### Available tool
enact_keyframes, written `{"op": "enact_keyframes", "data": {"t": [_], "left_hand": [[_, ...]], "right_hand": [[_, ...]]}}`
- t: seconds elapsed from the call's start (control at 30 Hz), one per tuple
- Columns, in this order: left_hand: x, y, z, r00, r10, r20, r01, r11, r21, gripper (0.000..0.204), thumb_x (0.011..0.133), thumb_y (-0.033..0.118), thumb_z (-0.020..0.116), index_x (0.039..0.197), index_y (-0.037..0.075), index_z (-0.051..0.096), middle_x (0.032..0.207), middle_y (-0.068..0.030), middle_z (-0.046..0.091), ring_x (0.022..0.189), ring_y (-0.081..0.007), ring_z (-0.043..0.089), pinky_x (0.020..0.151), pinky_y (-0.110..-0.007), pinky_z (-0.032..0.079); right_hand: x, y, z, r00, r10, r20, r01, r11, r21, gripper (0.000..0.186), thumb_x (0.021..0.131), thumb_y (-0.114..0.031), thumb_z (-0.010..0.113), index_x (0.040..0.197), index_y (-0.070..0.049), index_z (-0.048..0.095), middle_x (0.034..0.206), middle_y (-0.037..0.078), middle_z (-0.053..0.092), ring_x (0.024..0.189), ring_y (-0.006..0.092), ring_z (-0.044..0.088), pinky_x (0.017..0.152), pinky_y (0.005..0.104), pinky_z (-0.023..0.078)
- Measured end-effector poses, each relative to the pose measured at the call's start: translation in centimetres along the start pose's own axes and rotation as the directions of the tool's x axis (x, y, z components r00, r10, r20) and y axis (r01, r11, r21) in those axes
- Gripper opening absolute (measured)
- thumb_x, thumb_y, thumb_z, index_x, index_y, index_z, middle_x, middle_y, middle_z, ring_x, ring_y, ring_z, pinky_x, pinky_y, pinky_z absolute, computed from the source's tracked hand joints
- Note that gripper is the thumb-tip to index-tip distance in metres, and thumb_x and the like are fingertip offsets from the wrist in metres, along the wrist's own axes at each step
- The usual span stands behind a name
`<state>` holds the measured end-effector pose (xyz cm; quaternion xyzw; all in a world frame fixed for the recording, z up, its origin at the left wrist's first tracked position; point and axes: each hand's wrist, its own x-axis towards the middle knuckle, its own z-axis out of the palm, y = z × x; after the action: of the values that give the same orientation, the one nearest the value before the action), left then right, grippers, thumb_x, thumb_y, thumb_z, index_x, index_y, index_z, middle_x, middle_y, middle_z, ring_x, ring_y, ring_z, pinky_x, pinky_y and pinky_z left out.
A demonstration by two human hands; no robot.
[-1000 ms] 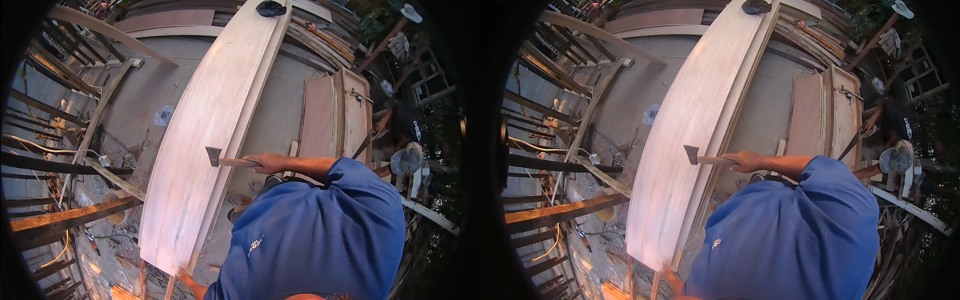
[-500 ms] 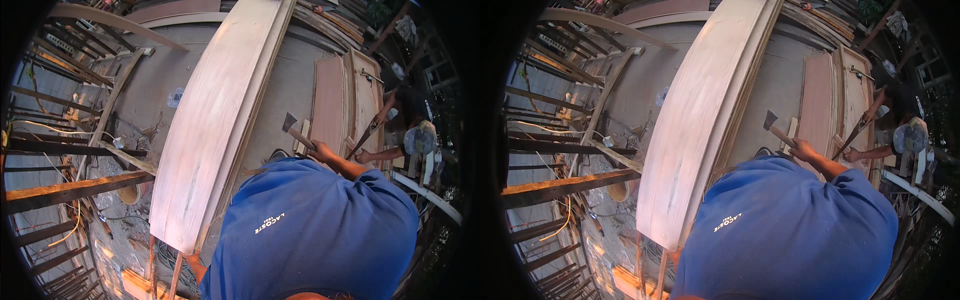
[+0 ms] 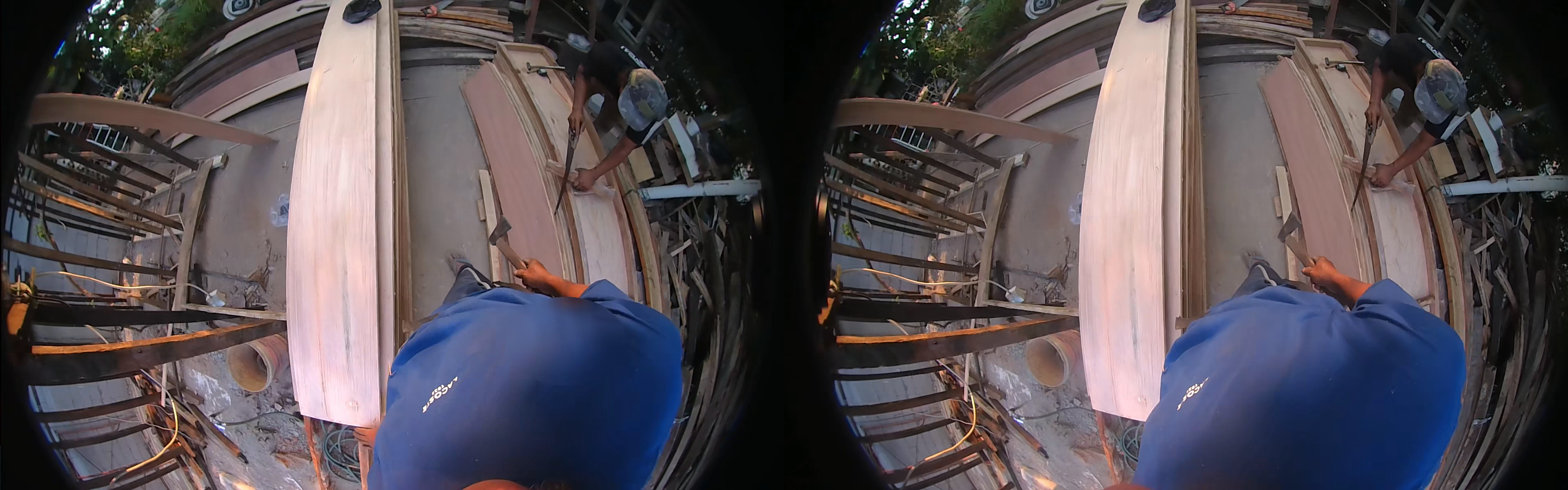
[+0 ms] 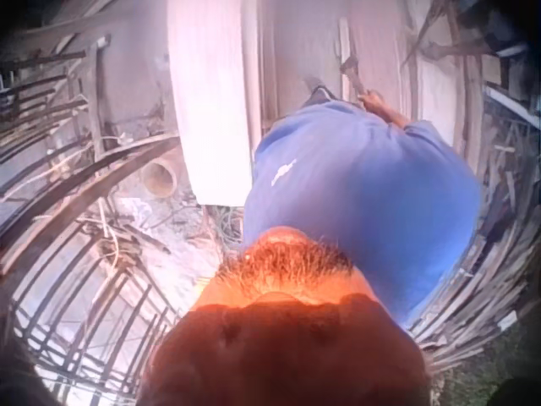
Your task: The person uses a small axe and a hammer to shape and assemble large curved wooden planks. They strike the wood with the axe to shave it down and use the hammer to drive nails into the planks, joining them together.
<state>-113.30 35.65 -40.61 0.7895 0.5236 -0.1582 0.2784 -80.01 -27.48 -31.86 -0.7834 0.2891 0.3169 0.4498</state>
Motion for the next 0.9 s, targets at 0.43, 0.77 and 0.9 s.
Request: {"op": "enact_keyframes", "data": {"t": [0.43,0.77,0.9], "left_hand": [[1.8,3.0,-0.5,0.986,0.160,0.056,-0.163,0.985,0.048,0.093,0.078,0.035,0.088,0.145,-0.014,0.045,0.146,-0.0344,0.053,0.138,-0.0460,0.051,0.118,-0.049,0.040],[1.5,2.6,0.1,0.983,0.167,0.082,-0.172,0.984,0.056,0.090,0.080,0.037,0.086,0.142,-0.014,0.048,0.146,-0.0355,0.053,0.138,-0.0470,0.051,0.118,-0.050,0.040],[1.4,2.5,0.3,0.983,0.162,0.081,-0.167,0.984,0.057,0.088,0.080,0.038,0.086,0.141,-0.014,0.049,0.145,-0.0359,0.053,0.138,-0.0474,0.050,0.118,-0.050,0.040]], "right_hand": [[2.2,9.5,4.3,0.987,-0.120,-0.109,0.094,0.970,-0.223,0.051,0.090,-0.038,0.079,0.124,-0.002,0.071,0.111,0.025,0.075,0.108,0.0399,0.072,0.093,0.0484,0.055],[0.6,12.2,3.6,0.989,-0.100,-0.109,0.060,0.945,-0.322,0.056,0.087,-0.038,0.078,0.127,0.001,0.069,0.116,0.027,0.073,0.113,0.0423,0.070,0.098,0.0472,0.055],[0.8,12.7,4.2,0.989,-0.106,-0.104,0.067,0.945,-0.320,0.056,0.086,-0.037,0.078,0.126,0.001,0.070,0.116,0.028,0.073,0.110,0.0428,0.071,0.097,0.0470,0.055]]}}
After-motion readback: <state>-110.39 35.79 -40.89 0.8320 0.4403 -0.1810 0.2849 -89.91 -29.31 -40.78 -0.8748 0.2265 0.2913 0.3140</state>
